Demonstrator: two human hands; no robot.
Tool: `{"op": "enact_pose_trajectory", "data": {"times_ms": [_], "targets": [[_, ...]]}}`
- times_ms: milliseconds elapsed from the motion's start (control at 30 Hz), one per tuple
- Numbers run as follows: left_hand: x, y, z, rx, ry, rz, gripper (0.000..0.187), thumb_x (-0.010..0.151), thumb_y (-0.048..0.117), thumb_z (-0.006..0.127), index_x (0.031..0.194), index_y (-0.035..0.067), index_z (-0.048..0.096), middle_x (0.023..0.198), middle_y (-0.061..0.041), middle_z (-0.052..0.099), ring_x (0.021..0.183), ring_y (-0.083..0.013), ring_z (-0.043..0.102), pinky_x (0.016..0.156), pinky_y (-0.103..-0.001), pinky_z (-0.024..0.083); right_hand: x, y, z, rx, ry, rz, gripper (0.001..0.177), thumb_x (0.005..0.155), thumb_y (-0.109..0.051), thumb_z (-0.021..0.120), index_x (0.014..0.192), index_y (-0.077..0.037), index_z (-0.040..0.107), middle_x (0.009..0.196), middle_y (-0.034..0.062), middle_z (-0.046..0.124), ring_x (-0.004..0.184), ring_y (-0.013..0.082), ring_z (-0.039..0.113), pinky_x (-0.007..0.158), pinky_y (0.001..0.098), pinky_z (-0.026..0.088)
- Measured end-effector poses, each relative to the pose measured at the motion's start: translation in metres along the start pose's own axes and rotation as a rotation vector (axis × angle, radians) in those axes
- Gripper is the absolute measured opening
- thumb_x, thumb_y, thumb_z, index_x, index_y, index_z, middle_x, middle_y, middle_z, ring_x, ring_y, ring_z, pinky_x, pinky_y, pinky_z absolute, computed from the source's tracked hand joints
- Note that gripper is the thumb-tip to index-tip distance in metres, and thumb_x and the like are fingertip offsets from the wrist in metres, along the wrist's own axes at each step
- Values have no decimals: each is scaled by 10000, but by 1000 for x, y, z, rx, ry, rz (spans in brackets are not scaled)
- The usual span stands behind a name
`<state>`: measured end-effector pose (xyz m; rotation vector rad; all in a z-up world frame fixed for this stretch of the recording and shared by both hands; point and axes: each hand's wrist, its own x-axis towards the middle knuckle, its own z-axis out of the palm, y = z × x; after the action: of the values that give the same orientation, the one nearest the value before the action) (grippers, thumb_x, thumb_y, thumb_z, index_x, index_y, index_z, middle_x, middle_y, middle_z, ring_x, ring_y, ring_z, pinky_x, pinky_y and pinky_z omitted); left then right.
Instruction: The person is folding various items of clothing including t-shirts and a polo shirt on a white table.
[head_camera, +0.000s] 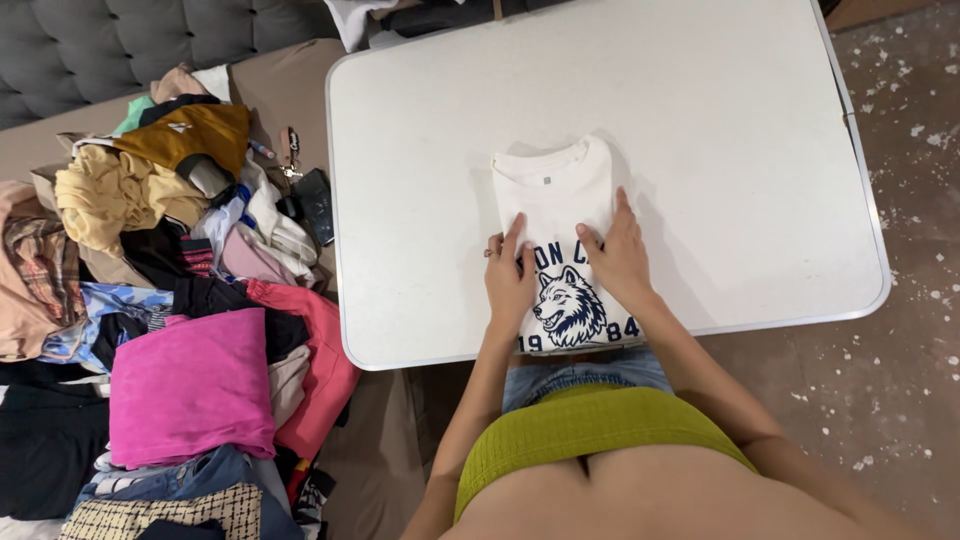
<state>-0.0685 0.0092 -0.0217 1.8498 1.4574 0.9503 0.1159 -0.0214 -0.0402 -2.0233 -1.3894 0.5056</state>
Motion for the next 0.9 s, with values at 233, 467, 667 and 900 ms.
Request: {"op": "enact_pose_trajectory", "data": {"times_ms": [233, 467, 667, 900], "targets": [[-3, -24, 13, 0, -1, 89, 448, 1104, 163, 465, 1551, 140, 501, 1168, -189, 596, 979, -371, 650, 1007, -461, 502, 15, -5, -17, 131, -91, 312, 893, 949, -461, 611, 1593, 31, 235, 1157, 280, 692, 1066, 415, 692, 933, 468, 524], [-17, 9, -4, -234, -146, 52, 691, 979, 105, 632, 1595, 59, 323, 1272, -228, 531, 1156, -362, 575, 1073, -404, 416, 7, 13, -16, 531, -217, 323, 663, 971, -355, 694, 1438, 78, 509, 1200, 217, 729, 1062, 270, 739, 889, 366, 583], [-41, 12, -11, -570, -205, -106, 754, 935, 1, 619, 1617, 48, 301, 1344, -130, 522, 1250, -229, 503, 1099, -316, 395, -19, -3, -30, 772, -234, 457, 707, 892, -239, 683, 1500, -14, 402, 1286, 205, 670, 1087, 235, 699, 878, 342, 580], [-63, 47, -46, -687, -201, -106, 730, 962, 15, 593, 1623, 57, 287, 1428, -105, 499, 1330, -205, 456, 1144, -299, 336, -50, -31, -50, 855, -183, 391, 602, 993, -278, 575, 1533, -66, 412, 1402, 150, 617, 1225, 201, 613, 997, 307, 492]]}}
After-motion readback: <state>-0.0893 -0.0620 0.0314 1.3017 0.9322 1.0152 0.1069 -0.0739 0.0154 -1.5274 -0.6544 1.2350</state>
